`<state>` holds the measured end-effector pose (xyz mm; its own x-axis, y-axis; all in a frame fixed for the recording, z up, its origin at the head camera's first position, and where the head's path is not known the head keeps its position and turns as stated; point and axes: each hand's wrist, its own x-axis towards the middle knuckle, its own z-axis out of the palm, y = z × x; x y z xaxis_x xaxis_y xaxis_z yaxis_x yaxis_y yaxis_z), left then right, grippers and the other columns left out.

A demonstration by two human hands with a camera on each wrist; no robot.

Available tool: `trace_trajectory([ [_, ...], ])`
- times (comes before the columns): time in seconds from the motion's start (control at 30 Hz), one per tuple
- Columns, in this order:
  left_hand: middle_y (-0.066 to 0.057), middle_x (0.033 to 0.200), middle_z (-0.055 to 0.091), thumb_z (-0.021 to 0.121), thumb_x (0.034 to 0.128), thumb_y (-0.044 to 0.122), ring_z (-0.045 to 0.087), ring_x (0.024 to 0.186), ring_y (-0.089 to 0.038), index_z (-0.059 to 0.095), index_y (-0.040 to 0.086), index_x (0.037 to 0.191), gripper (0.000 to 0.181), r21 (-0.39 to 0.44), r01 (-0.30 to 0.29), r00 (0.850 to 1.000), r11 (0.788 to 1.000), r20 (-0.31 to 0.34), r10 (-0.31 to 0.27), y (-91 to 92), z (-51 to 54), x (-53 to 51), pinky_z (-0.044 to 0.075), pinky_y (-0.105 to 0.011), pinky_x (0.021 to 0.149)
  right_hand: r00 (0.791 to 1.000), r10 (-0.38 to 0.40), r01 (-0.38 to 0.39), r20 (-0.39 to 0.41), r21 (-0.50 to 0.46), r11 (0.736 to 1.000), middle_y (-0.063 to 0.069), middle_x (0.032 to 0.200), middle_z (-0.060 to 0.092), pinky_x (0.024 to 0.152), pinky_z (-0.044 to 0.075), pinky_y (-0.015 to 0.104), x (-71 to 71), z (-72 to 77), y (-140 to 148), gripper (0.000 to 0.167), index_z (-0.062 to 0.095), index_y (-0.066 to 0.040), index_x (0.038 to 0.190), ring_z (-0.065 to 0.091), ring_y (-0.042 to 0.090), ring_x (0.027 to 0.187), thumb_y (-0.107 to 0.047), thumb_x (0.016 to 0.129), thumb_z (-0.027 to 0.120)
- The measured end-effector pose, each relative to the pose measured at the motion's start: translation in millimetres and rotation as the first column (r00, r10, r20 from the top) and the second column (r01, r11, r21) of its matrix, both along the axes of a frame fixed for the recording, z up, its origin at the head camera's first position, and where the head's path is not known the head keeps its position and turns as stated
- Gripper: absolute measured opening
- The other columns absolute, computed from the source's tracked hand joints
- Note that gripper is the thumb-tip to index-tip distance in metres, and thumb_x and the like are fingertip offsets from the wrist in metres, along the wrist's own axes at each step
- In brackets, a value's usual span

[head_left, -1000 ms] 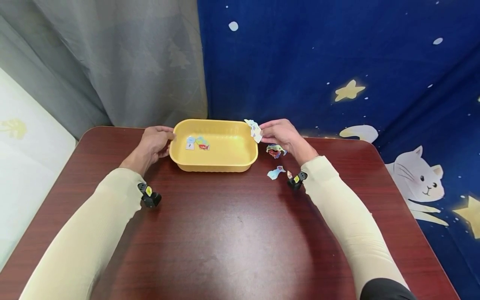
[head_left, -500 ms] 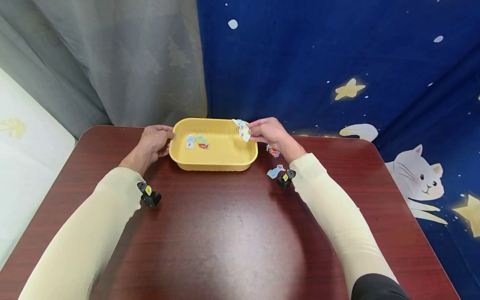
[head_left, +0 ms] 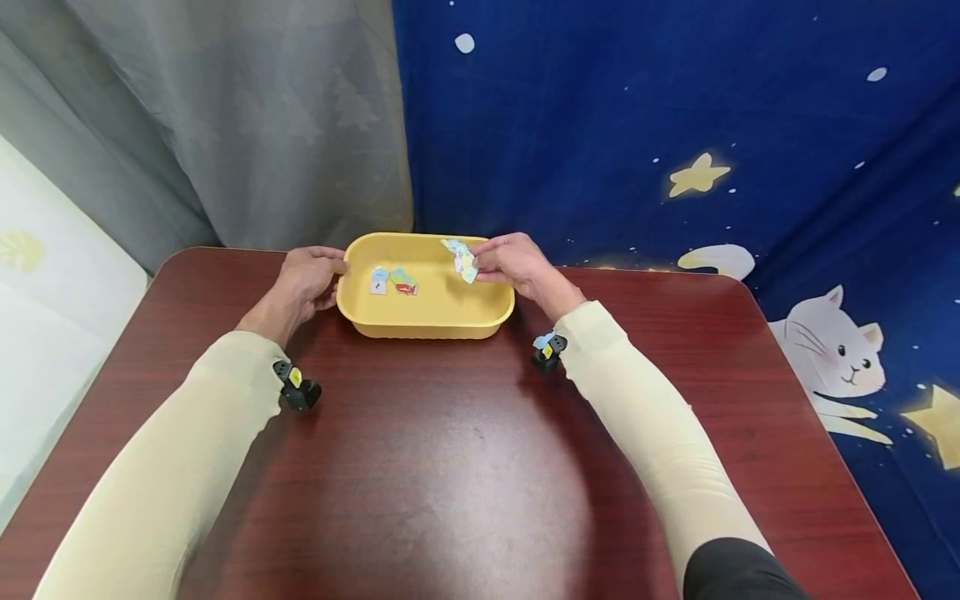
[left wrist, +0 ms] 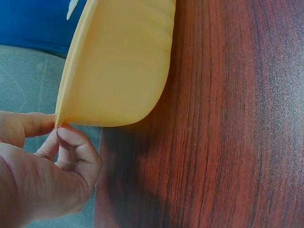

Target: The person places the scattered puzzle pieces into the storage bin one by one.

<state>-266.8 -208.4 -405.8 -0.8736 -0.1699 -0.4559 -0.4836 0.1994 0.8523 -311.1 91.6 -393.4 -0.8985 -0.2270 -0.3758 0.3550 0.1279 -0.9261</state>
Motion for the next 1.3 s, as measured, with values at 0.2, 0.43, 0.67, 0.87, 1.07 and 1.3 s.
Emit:
trace_trajectory([
  [0.2, -0.002, 0.083, 0.055, 0.055, 0.0978, 0.019, 0.051, 0.056, -0.009, 0.050, 0.008, 0.133, 0.037, 0.016, 0.001, 1.000, 1.000, -0.015, -0.001, 0.8, -1.3, -2.0, 0.048, -0.021, 0.052, 1.000, -0.003, 0.003, 0.014, -0.023, 1.000, 0.014, 0.097, 0.065, 0.087, 0.055, 0.037, -1.0, -2.9, -9.1, 0.030, 0.064, 0.008, 0.116, 0.065, 0.018, 0.079, 0.008, 0.085, 0.064],
  [0.43, -0.002, 0.082, 0.054, 0.056, 0.0977, 0.018, 0.051, 0.056, -0.009, 0.052, 0.009, 0.130, 0.034, 0.017, -0.012, 1.000, 1.000, -0.017, 0.012, 0.1, -2.4, -2.6, 0.048, -0.021, 0.051, 0.999, -0.003, 0.004, 0.033, -0.009, 1.000, 0.013, 0.098, 0.065, 0.081, 0.057, 0.033, -3.0, -5.2, -18.6, 0.030, 0.065, 0.006, 0.115, 0.064, 0.018, 0.080, 0.008, 0.086, 0.063],
  [0.67, -0.003, 0.083, 0.055, 0.055, 0.0978, 0.018, 0.051, 0.056, -0.009, 0.052, 0.009, 0.130, 0.034, 0.016, -0.010, 1.000, 1.000, -0.019, 0.010, 0.3, -2.8, -2.1, 0.048, -0.021, 0.052, 0.999, 0.000, 0.001, 0.047, -0.026, 1.000, 0.012, 0.094, 0.065, 0.090, 0.054, 0.039, -3.9, -13.5, -29.2, 0.031, 0.064, 0.009, 0.115, 0.063, 0.017, 0.077, 0.012, 0.085, 0.060],
  [0.87, -0.007, 0.091, 0.053, 0.055, 0.0984, 0.020, 0.052, 0.057, -0.010, 0.051, 0.009, 0.133, 0.036, 0.010, -0.006, 1.000, 1.000, -0.015, 0.006, 0.8, -2.8, -1.2, 0.049, -0.021, 0.053, 0.997, -0.002, 0.005, 0.074, -0.036, 0.999, 0.012, 0.091, 0.063, 0.072, 0.058, 0.028, -6.2, -23.9, -34.4, 0.031, 0.062, 0.010, 0.116, 0.063, 0.017, 0.075, 0.013, 0.085, 0.058],
  [1.07, -0.008, 0.094, 0.053, 0.055, 0.0985, 0.021, 0.052, 0.058, -0.011, 0.051, 0.009, 0.133, 0.037, 0.006, -0.003, 1.000, 1.000, -0.011, 0.003, 1.0, -1.7, -0.2, 0.049, -0.021, 0.053, 0.996, 0.009, -0.007, 0.092, -0.026, 1.000, 0.011, 0.090, 0.061, 0.075, 0.058, 0.030, -7.2, -31.7, -39.3, 0.033, 0.061, 0.010, 0.118, 0.061, 0.017, 0.074, 0.012, 0.086, 0.056],
  [1.3, -0.006, 0.087, 0.055, 0.055, 0.0982, 0.019, 0.051, 0.056, -0.010, 0.051, 0.008, 0.132, 0.036, 0.009, -0.006, 1.000, 1.000, -0.021, 0.006, 0.6, -1.5, 0.2, 0.048, -0.022, 0.052, 0.995, 0.008, -0.006, 0.103, -0.014, 1.000, 0.010, 0.090, 0.061, 0.069, 0.058, 0.026, -6.5, -38.2, -43.8, 0.032, 0.063, 0.009, 0.117, 0.060, 0.016, 0.075, 0.012, 0.085, 0.058],
])
